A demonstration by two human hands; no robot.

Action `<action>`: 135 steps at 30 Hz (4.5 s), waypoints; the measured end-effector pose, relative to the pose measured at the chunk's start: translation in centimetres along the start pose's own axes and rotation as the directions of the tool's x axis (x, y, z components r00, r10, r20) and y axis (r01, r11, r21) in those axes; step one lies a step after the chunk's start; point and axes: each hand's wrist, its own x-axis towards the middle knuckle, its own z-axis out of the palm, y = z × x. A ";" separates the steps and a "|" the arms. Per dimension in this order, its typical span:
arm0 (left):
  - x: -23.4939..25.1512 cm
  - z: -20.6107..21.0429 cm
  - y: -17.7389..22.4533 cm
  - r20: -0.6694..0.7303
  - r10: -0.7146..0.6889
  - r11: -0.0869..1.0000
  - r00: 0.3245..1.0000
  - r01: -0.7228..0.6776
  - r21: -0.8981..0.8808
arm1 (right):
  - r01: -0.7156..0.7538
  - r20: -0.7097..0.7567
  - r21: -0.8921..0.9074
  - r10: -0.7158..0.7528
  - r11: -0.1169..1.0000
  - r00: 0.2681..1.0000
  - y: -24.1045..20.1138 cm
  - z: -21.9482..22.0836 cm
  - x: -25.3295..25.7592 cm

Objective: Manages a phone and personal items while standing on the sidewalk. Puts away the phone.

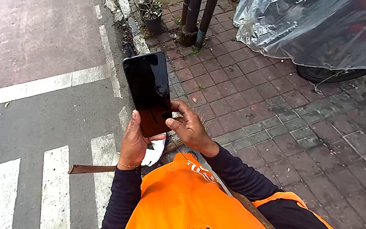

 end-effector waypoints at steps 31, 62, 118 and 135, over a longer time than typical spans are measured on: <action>-0.7 0.1 0.1 0.004 0.055 0.998 0.998 -0.055 0.000 | 0.076 0.067 -0.036 -0.073 0.996 0.995 0.2 -0.3 -0.6; -1.2 -0.3 -0.2 -0.001 0.038 0.999 0.999 -0.038 -0.032 | 0.073 0.061 -0.027 -0.072 0.997 0.996 0.3 0.0 -1.1; -1.1 -3.7 0.9 -0.035 0.145 0.989 0.989 -0.144 0.024 | 0.082 0.173 -0.046 -0.073 0.996 0.982 0.1 3.6 0.6; -0.3 -3.7 0.9 0.002 0.167 0.986 0.986 -0.167 -0.007 | 0.130 0.120 -0.066 -0.122 0.989 0.985 -0.2 3.8 1.9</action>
